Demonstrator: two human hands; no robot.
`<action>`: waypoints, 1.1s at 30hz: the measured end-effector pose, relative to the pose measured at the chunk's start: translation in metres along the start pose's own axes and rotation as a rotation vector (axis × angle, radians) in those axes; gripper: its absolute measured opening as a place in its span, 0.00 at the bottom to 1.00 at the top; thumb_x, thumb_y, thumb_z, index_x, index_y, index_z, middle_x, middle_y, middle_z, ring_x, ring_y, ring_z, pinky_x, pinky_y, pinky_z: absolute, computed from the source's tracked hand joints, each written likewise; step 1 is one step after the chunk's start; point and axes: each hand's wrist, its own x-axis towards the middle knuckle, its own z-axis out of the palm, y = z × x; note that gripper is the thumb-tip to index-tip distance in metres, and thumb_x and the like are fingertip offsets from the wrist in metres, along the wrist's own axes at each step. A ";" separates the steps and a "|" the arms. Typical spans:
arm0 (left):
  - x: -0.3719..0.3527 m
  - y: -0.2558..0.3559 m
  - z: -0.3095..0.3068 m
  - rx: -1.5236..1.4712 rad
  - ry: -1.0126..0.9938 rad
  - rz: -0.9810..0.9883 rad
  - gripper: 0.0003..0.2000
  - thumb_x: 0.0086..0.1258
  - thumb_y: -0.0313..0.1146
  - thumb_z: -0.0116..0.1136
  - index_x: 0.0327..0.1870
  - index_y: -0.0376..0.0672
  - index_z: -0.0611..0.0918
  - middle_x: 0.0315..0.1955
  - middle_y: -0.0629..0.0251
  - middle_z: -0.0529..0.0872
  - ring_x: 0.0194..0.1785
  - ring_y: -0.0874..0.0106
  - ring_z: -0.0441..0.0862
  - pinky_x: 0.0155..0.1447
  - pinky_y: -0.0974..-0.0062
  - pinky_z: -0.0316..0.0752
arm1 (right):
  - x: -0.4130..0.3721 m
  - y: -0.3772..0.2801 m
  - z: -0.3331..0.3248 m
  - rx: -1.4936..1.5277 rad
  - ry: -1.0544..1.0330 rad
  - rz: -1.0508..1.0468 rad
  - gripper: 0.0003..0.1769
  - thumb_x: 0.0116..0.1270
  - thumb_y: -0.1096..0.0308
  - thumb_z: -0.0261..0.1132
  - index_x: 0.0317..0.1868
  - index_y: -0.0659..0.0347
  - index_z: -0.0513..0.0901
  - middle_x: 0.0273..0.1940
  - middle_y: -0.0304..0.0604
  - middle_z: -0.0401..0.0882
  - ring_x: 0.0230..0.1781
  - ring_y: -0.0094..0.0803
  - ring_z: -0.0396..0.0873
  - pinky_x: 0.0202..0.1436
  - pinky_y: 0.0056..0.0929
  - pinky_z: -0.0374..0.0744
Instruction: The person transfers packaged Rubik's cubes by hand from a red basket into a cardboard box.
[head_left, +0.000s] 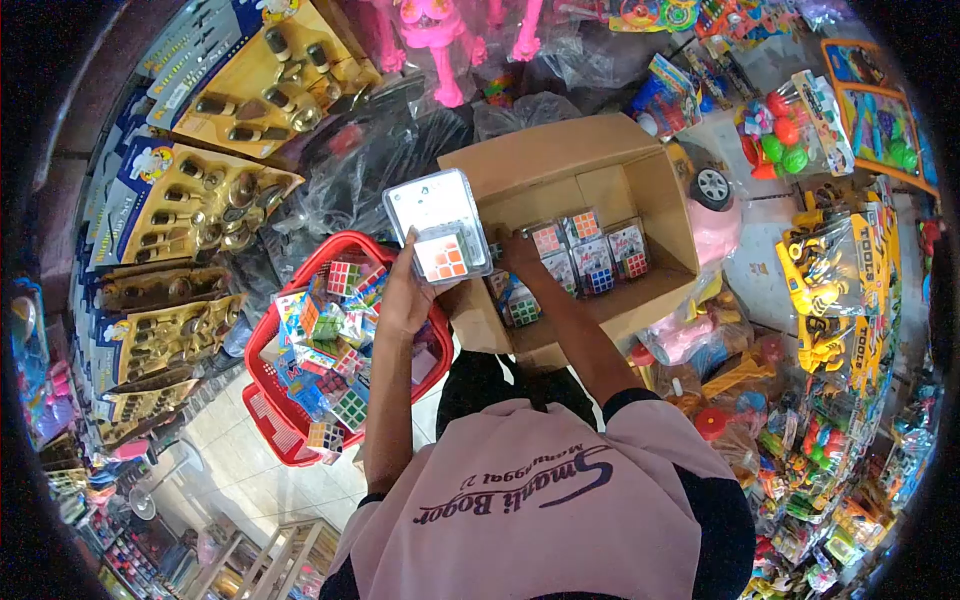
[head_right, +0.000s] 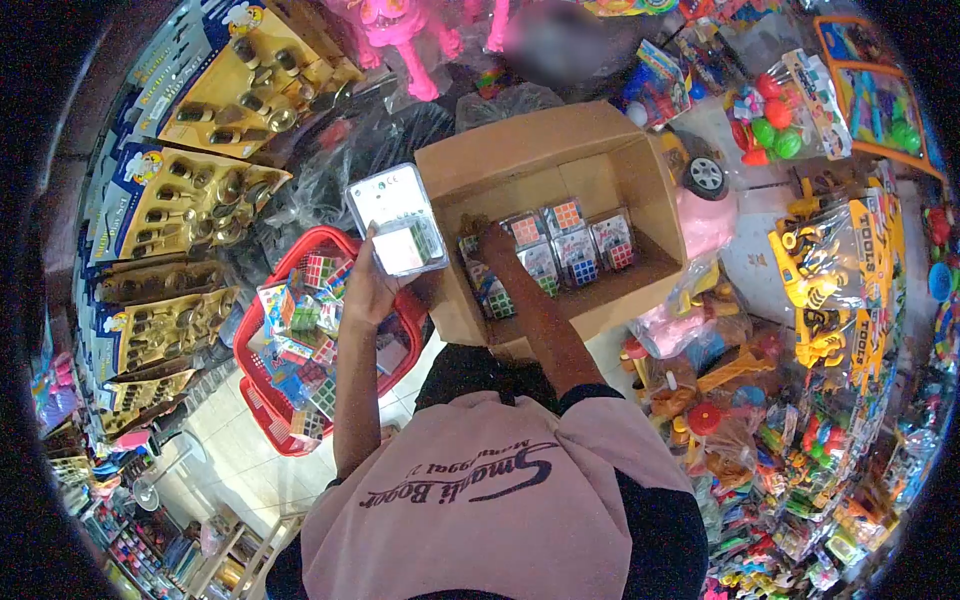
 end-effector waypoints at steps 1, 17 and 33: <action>0.002 -0.001 -0.001 0.005 -0.002 -0.008 0.27 0.73 0.51 0.40 0.64 0.39 0.64 0.56 0.58 0.75 0.55 0.65 0.78 0.53 0.65 0.78 | 0.000 0.000 0.002 -0.026 -0.031 0.034 0.44 0.44 0.54 0.74 0.63 0.48 0.65 0.57 0.53 0.71 0.53 0.46 0.76 0.51 0.43 0.78; 0.003 0.004 0.008 0.040 -0.035 -0.028 0.27 0.73 0.51 0.41 0.63 0.39 0.65 0.56 0.58 0.75 0.57 0.64 0.76 0.57 0.60 0.74 | -0.077 0.033 0.048 -0.052 0.101 -0.053 0.32 0.50 0.62 0.69 0.57 0.59 0.69 0.50 0.56 0.71 0.47 0.54 0.75 0.46 0.46 0.79; 0.008 -0.012 0.016 0.064 -0.152 -0.075 0.26 0.72 0.50 0.46 0.62 0.38 0.65 0.55 0.58 0.76 0.56 0.66 0.77 0.56 0.60 0.76 | -0.107 0.052 0.032 0.325 0.227 -0.134 0.26 0.54 0.62 0.67 0.53 0.59 0.75 0.53 0.55 0.72 0.54 0.49 0.72 0.55 0.45 0.74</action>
